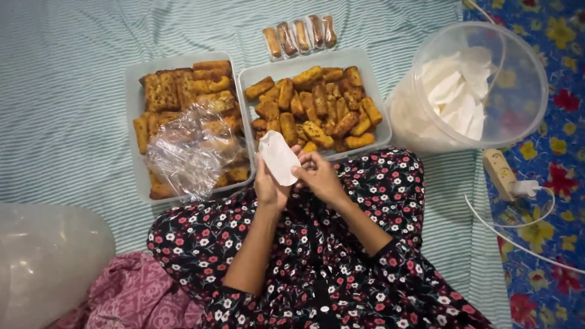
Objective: Manually placing individual pieces of fried food into small plastic bags for retail.
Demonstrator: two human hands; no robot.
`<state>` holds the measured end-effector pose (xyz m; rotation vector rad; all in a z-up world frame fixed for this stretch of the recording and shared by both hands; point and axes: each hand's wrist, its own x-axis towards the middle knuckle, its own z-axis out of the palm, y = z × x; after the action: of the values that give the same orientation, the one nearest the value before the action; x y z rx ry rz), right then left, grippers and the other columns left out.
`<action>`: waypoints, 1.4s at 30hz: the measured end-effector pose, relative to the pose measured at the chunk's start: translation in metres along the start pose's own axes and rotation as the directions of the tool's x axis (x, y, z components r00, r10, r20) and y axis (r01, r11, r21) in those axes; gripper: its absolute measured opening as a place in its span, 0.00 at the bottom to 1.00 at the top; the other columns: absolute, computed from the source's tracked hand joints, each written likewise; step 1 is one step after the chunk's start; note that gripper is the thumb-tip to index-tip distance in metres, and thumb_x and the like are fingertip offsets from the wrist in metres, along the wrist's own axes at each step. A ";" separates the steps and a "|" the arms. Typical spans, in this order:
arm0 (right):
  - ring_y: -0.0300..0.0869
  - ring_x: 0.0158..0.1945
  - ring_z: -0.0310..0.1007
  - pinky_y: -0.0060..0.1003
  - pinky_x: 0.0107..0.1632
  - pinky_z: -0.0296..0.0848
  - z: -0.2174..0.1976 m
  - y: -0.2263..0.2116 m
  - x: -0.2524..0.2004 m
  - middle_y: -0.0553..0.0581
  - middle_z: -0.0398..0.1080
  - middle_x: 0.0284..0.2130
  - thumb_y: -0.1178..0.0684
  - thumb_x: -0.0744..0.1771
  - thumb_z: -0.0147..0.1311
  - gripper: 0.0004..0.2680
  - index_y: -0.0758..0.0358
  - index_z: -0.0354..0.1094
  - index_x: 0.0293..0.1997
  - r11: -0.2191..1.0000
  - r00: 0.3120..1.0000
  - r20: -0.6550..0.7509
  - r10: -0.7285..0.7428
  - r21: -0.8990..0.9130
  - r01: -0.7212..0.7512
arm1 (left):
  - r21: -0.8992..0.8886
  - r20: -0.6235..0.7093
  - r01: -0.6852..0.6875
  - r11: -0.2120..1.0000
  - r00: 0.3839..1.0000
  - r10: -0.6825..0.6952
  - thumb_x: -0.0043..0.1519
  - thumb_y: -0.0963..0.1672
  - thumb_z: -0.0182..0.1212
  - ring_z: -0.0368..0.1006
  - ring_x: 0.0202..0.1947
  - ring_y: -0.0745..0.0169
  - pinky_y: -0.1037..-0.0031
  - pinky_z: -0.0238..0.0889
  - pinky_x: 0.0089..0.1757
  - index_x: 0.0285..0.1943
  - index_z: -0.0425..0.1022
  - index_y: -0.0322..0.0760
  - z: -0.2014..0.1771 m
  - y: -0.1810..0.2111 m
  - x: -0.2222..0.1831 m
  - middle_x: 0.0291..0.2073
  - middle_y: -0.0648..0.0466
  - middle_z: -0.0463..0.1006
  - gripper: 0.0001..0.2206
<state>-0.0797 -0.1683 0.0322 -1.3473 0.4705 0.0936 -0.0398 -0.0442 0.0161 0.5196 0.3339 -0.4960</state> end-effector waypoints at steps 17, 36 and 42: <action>0.53 0.43 0.79 0.44 0.47 0.79 -0.194 -0.012 0.175 0.59 0.74 0.38 0.49 0.65 0.66 0.11 0.58 0.72 0.49 0.447 0.883 -0.056 -0.466 -0.876 0.180 | -0.049 -0.070 -0.058 0.997 0.996 0.055 0.67 0.61 0.41 0.81 0.43 0.35 0.49 0.77 0.43 0.62 0.77 0.41 -0.019 0.023 0.025 0.54 0.33 0.78 0.31; 0.55 0.56 0.73 0.51 0.59 0.71 -0.194 -0.008 0.258 0.59 0.73 0.49 0.44 0.64 0.64 0.19 0.55 0.70 0.60 0.507 0.970 -0.230 -0.083 -0.847 -0.158 | -0.020 -0.139 -0.039 0.999 0.990 0.036 0.67 0.60 0.41 0.82 0.38 0.36 0.53 0.77 0.40 0.57 0.78 0.37 0.000 0.028 0.014 0.49 0.32 0.80 0.30; 0.53 0.55 0.75 0.49 0.57 0.72 -0.198 -0.009 0.263 0.59 0.75 0.48 0.48 0.63 0.67 0.20 0.60 0.70 0.59 0.522 0.977 -0.212 -0.029 -0.836 -0.166 | -0.007 -0.113 -0.051 0.999 0.992 0.049 0.68 0.60 0.41 0.82 0.37 0.36 0.54 0.77 0.39 0.56 0.78 0.35 0.002 0.028 0.011 0.48 0.31 0.80 0.30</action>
<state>0.1067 -0.4115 -0.0872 -2.3509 0.6955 0.2879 -0.0151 -0.0277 0.0237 0.5460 0.4301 -0.4171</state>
